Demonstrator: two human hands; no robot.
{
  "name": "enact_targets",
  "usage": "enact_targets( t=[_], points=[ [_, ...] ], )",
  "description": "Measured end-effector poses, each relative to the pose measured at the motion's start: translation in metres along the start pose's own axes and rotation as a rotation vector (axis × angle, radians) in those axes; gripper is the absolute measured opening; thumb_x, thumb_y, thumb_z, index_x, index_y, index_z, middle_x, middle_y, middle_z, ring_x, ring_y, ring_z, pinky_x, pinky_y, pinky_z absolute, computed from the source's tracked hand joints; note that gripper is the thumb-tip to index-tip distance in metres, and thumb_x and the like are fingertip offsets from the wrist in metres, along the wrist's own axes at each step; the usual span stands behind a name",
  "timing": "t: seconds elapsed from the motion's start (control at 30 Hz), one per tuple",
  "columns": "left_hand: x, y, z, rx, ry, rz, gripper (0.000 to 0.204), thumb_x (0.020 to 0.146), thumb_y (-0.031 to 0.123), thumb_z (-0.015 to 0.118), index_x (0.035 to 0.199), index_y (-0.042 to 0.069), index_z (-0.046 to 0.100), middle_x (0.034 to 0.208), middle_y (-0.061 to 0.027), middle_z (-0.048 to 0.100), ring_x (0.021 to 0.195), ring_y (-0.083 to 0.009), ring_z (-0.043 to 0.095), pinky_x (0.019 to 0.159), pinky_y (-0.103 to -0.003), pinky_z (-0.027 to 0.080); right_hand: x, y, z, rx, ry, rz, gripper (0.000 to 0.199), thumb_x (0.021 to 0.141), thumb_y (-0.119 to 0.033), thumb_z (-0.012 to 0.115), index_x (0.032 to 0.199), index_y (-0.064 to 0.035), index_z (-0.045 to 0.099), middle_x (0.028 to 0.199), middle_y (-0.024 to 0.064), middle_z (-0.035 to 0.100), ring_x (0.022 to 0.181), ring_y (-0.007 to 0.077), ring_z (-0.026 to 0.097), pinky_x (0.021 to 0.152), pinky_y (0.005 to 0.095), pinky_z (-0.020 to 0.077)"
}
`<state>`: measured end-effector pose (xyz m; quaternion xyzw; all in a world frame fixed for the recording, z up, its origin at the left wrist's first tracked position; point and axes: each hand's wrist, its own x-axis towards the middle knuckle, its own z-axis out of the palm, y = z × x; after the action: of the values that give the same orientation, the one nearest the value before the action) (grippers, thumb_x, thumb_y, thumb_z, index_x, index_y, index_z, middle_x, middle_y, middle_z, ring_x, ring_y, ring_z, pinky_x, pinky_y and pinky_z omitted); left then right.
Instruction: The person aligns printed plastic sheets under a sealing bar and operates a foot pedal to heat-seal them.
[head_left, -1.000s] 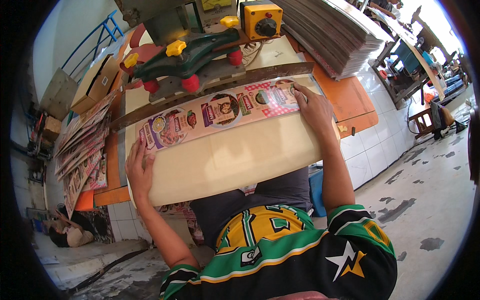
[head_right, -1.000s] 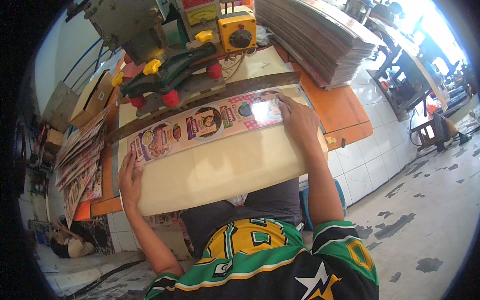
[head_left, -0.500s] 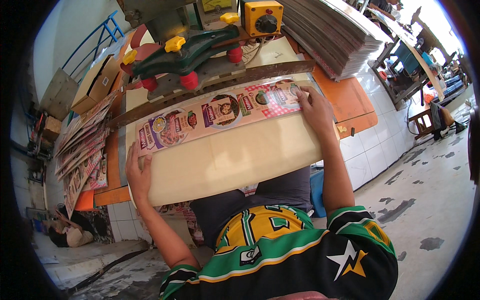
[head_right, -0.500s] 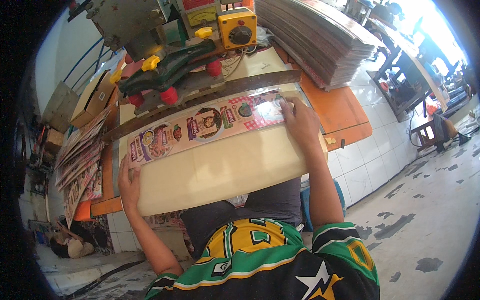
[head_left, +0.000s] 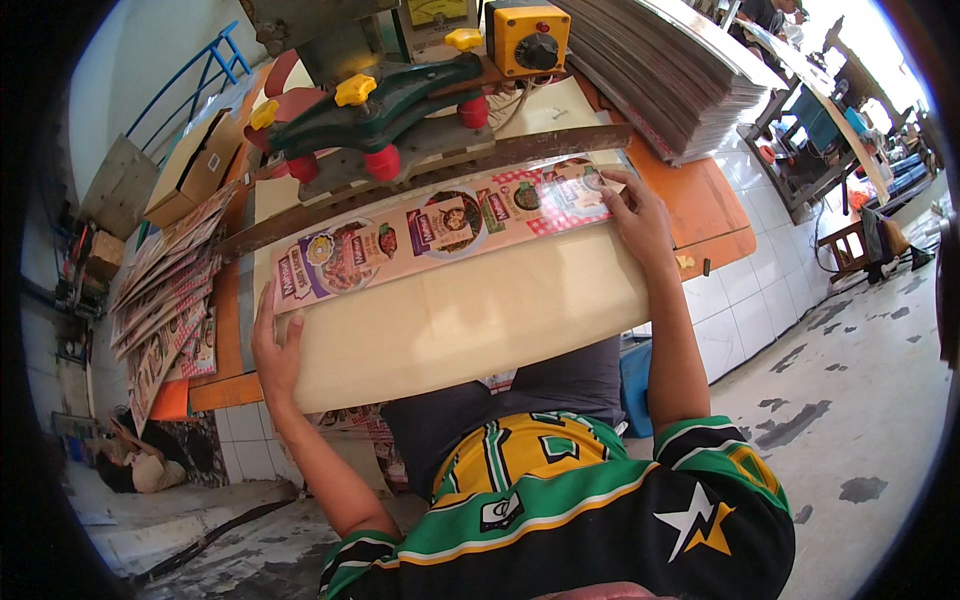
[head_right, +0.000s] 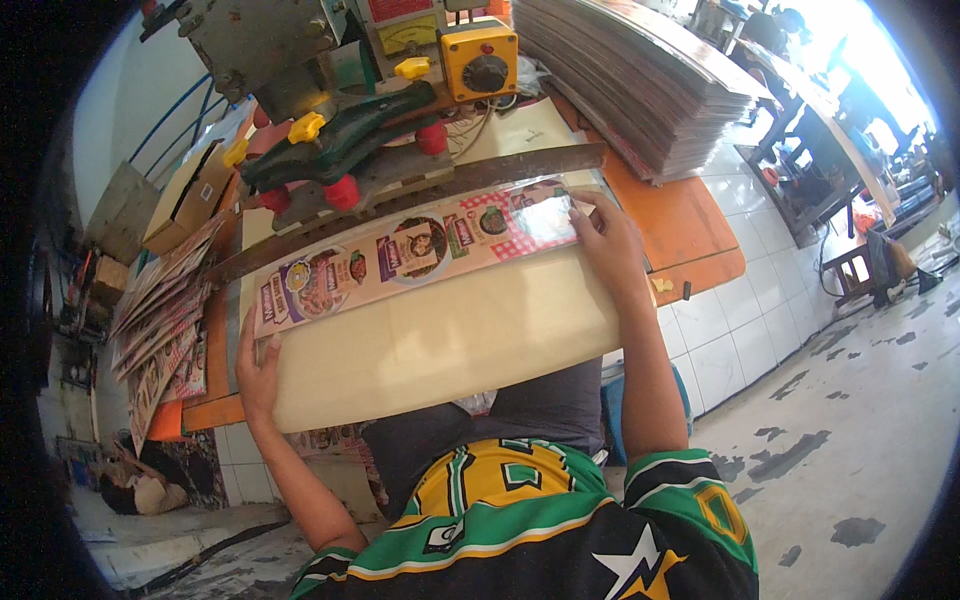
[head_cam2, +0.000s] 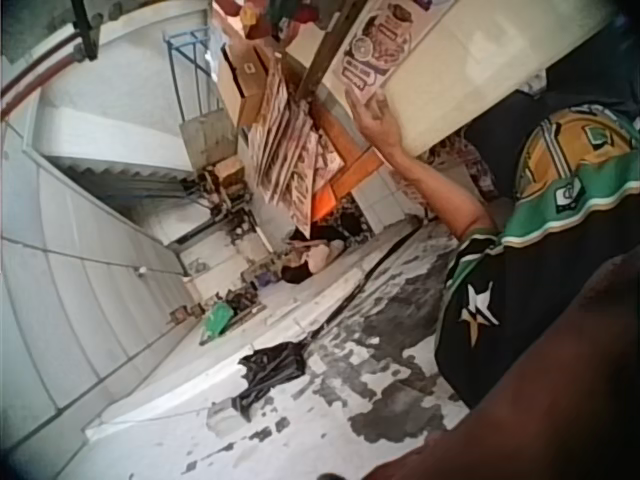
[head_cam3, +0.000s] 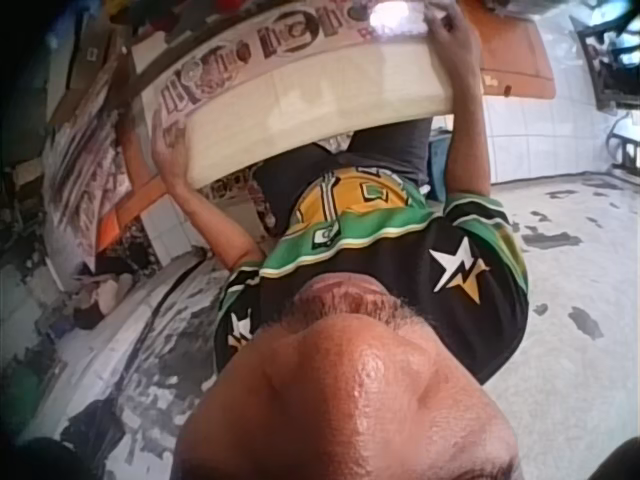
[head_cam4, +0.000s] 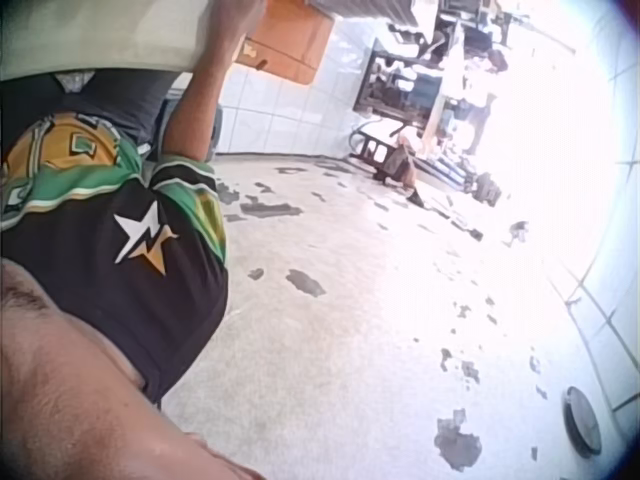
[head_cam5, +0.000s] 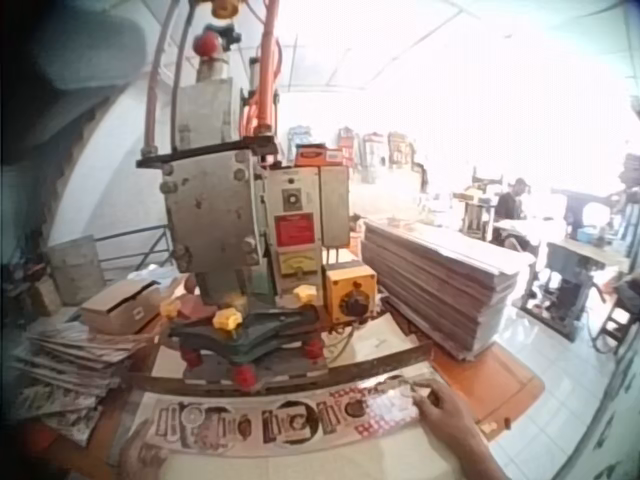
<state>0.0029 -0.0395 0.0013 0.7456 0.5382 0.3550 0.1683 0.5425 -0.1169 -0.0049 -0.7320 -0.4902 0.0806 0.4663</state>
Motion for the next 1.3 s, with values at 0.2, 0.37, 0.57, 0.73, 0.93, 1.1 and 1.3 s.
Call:
enact_targets(
  t=[0.2, 0.37, 0.57, 0.73, 0.93, 1.1, 1.3],
  points=[
    [0.002, 0.008, -0.001, -0.042, -0.008, -0.004, 0.071, 0.096, 0.045, 0.065, 0.151, 0.005, 0.044, 0.148, -0.0186, 0.053, 0.139, -0.0335, 0.048, 0.115, -0.042, 0.033, 0.002, 0.004, -0.002, 0.085, -0.028, -0.014, 0.025, 0.093, -0.02, 0.068, 0.114, -0.009, 0.074, 0.063, 0.0011, 0.053, 0.06, 0.0104, 0.047, 0.059, 0.0299, 0.0389],
    [0.001, 0.001, 0.0, -0.103, 0.013, 0.002, 0.073, 0.096, 0.043, 0.067, 0.152, 0.004, 0.042, 0.148, -0.0194, 0.052, 0.138, -0.0312, 0.049, 0.115, -0.04, 0.034, 0.003, 0.009, -0.002, 0.32, -0.078, 0.048, 0.028, 0.095, -0.017, 0.065, 0.121, -0.0075, 0.071, 0.062, -0.0026, 0.053, 0.058, 0.0066, 0.045, 0.056, 0.0265, 0.0367],
    [0.001, -0.012, -0.001, -0.32, 0.073, -0.015, 0.078, 0.096, 0.04, 0.069, 0.156, 0.005, 0.035, 0.144, -0.0196, 0.051, 0.135, -0.0297, 0.05, 0.116, -0.04, 0.035, 0.004, -0.001, -0.016, 0.557, -0.147, 0.176, 0.051, 0.096, -0.022, 0.068, 0.141, -0.0018, 0.054, 0.067, -0.0012, 0.058, 0.056, 0.0044, 0.048, 0.052, 0.0212, 0.0347],
    [-0.003, -0.016, -0.009, -0.641, 0.189, -0.077, 0.07, 0.098, 0.037, 0.067, 0.153, 0.004, 0.038, 0.136, -0.0168, 0.054, 0.128, -0.0283, 0.055, 0.112, -0.039, 0.04, 0.003, -0.011, -0.022, 0.501, -0.204, 0.246, 0.063, 0.094, -0.022, 0.071, 0.148, 0.0004, 0.045, 0.071, 0.0011, 0.061, 0.057, 0.005, 0.05, 0.051, 0.0211, 0.0377],
    [-0.009, -0.033, -0.016, -0.892, 0.289, -0.114, 0.056, 0.103, 0.03, 0.06, 0.149, 0.004, 0.043, 0.13, -0.0105, 0.056, 0.117, -0.0222, 0.06, 0.102, -0.039, 0.047, -0.001, 0.002, -0.02, 0.57, -0.251, 0.113, 0.065, 0.092, -0.017, 0.072, 0.149, -0.0016, 0.044, 0.073, -0.0009, 0.06, 0.06, 0.004, 0.051, 0.054, 0.0204, 0.0392],
    [-0.009, -0.052, -0.021, -1.048, 0.338, -0.177, 0.052, 0.104, 0.025, 0.058, 0.147, 0.001, 0.043, 0.127, -0.012, 0.057, 0.117, -0.022, 0.06, 0.103, -0.037, 0.048, -0.001, -0.004, -0.026, 0.607, -0.282, 0.09, 0.066, 0.092, -0.016, 0.072, 0.15, -0.0048, 0.044, 0.072, -0.0027, 0.06, 0.064, 0.003, 0.051, 0.056, 0.0199, 0.0392],
    [-0.011, -0.049, -0.03, -1.219, 0.321, -0.202, 0.051, 0.103, 0.017, 0.058, 0.147, -0.001, 0.041, 0.13, -0.0147, 0.058, 0.12, -0.0209, 0.059, 0.107, -0.037, 0.046, -0.007, -0.014, -0.026, 0.718, -0.27, 0.038, 0.072, 0.092, -0.012, 0.073, 0.154, -0.006, 0.038, 0.076, -0.0024, 0.06, 0.067, 0.0032, 0.053, 0.059, 0.0207, 0.0426]
  ],
)
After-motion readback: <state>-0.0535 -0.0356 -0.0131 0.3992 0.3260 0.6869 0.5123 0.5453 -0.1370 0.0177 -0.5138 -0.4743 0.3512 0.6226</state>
